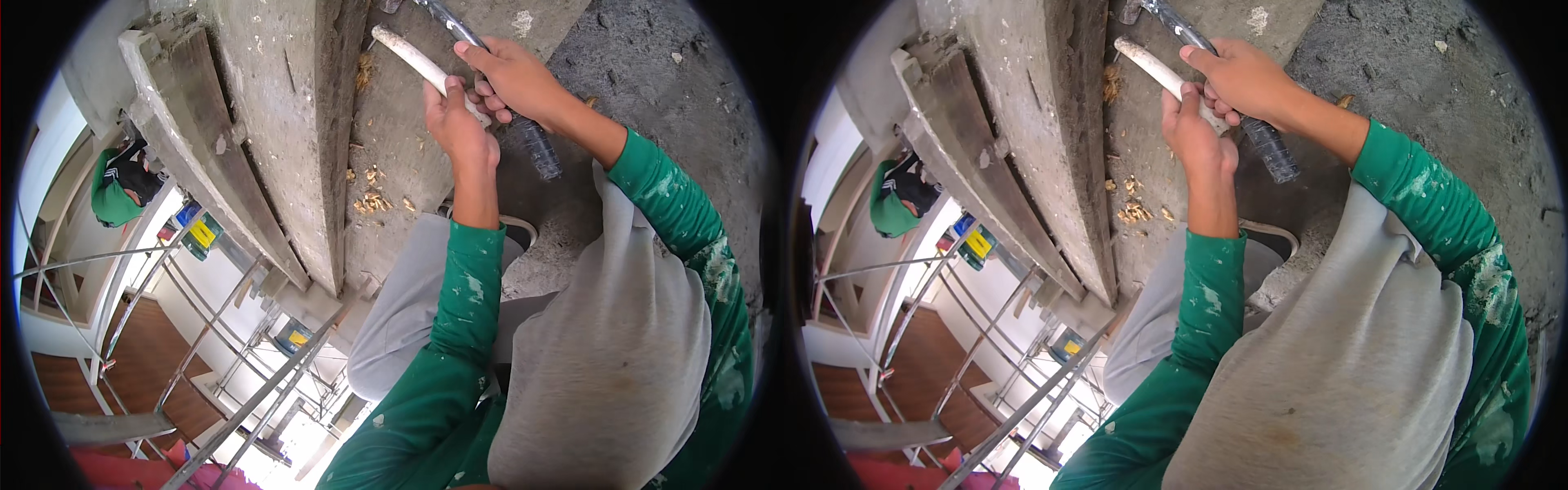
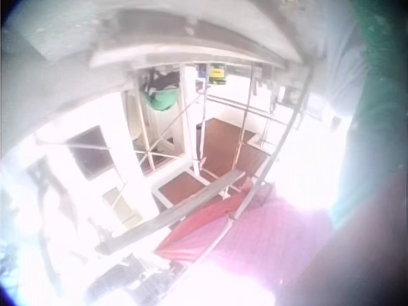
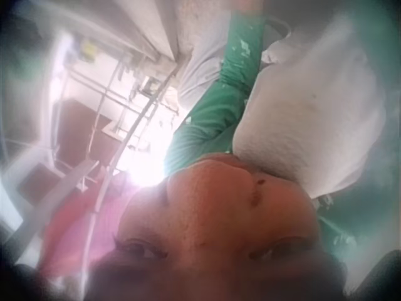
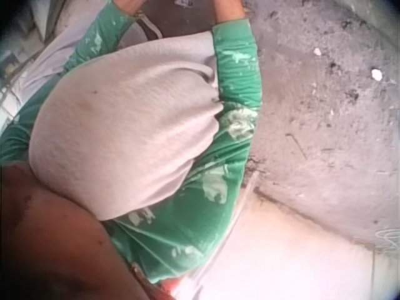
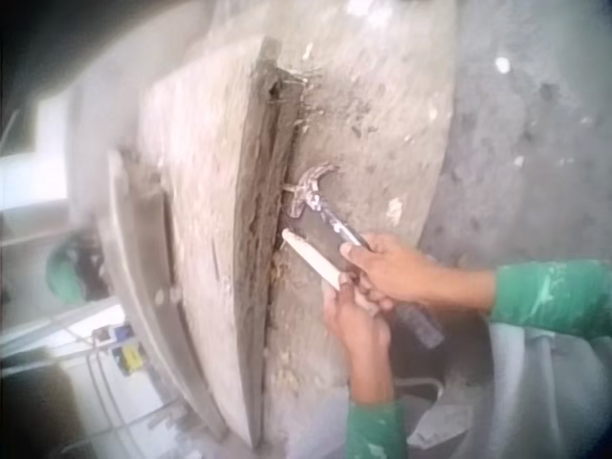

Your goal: The person sits on a concrete staircase and uses a hammer and a white chisel to chip away at the edge of a stair. They repeatedly strike the chisel to break off small pieces of concrete, creating debris on the stair surface.

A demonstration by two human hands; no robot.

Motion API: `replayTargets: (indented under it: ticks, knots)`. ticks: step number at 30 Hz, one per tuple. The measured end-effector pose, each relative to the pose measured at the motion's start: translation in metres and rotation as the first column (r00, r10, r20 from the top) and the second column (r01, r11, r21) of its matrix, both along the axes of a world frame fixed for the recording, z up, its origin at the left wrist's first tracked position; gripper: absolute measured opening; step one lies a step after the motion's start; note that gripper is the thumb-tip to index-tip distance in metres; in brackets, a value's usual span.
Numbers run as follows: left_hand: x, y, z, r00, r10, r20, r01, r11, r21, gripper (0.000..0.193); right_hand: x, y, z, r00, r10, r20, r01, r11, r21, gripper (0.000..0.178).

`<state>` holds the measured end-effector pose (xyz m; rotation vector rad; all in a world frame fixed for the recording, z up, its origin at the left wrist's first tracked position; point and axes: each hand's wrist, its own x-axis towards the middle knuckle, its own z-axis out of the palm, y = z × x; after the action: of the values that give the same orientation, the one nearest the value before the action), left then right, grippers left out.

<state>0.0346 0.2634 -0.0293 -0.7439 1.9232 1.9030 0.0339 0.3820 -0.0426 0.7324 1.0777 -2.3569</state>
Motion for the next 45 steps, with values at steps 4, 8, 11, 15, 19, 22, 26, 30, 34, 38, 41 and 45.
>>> replayTargets:
  ticks: [4, 8, 11, 15, 19, 22, 26, 30, 34, 38, 41, 45]
  knots:
    - [0.001, -0.004, -0.002, 0.997, -0.061, -0.045, 0.060, 0.998, -0.038, 0.012, 0.002, 0.000, -0.005, 0.998, 0.028, -0.050, -0.025, 0.998, 0.063, 0.044]
    - [-0.004, -0.020, -0.022, 0.999, -0.010, -0.052, 0.011, 1.000, 0.027, 0.015, 0.003, -0.003, -0.005, 0.999, 0.020, -0.050, -0.015, 0.995, 0.098, 0.040]
    - [-0.001, -0.031, -0.033, 0.998, 0.010, -0.064, -0.007, 0.999, 0.050, 0.017, -0.001, -0.001, -0.012, 0.998, 0.042, 0.053, -0.034, 0.989, -0.142, 0.030]
    - [-0.003, -0.009, -0.011, 1.000, 0.007, 0.022, -0.010, 0.992, 0.129, 0.015, -0.004, -0.004, -0.011, 0.999, 0.024, 0.033, -0.021, 0.997, -0.078, 0.035]
    - [-0.004, -0.003, -0.007, 0.999, -0.005, 0.044, -0.003, 0.984, 0.179, 0.014, -0.004, -0.002, -0.009, 1.000, 0.022, -0.014, -0.022, 0.998, -0.059, 0.035]
    - [-0.007, -0.004, -0.011, 0.997, 0.042, 0.072, -0.056, 0.977, 0.205, 0.015, -0.003, -0.002, -0.011, 0.999, 0.020, -0.026, -0.022, 0.997, -0.069, 0.034]
    - [-0.003, -0.005, -0.004, 0.999, -0.013, 0.041, 0.008, 0.991, 0.132, 0.012, -0.005, 0.000, -0.004, 0.999, 0.036, 0.038, -0.035, 0.999, -0.020, 0.033]
    - [-0.004, -0.021, -0.017, 0.998, -0.037, -0.057, 0.039, 0.998, 0.042, 0.010, -0.004, 0.003, -0.001, 0.998, 0.042, 0.053, -0.040, 0.998, -0.041, 0.030]
    - [-0.007, -0.030, -0.026, 0.998, -0.007, -0.065, 0.010, 0.999, 0.040, 0.011, -0.004, 0.004, -0.003, 0.998, 0.048, 0.042, -0.046, 0.997, -0.060, 0.029]
    - [-0.002, -0.013, -0.006, 0.999, -0.036, 0.013, 0.035, 0.996, 0.083, 0.011, -0.003, 0.004, 0.000, 0.998, 0.036, 0.043, -0.034, 0.999, -0.042, 0.030]
    - [-0.001, -0.004, -0.001, 1.000, -0.019, 0.024, 0.017, 0.996, 0.087, 0.013, -0.002, 0.002, -0.003, 0.999, 0.034, 0.015, -0.033, 0.999, -0.041, 0.032]
    - [-0.003, 0.003, 0.002, 0.999, -0.008, 0.032, 0.006, 0.998, 0.064, 0.013, -0.002, 0.004, -0.002, 1.000, 0.029, 0.001, -0.029, 0.998, -0.061, 0.034]
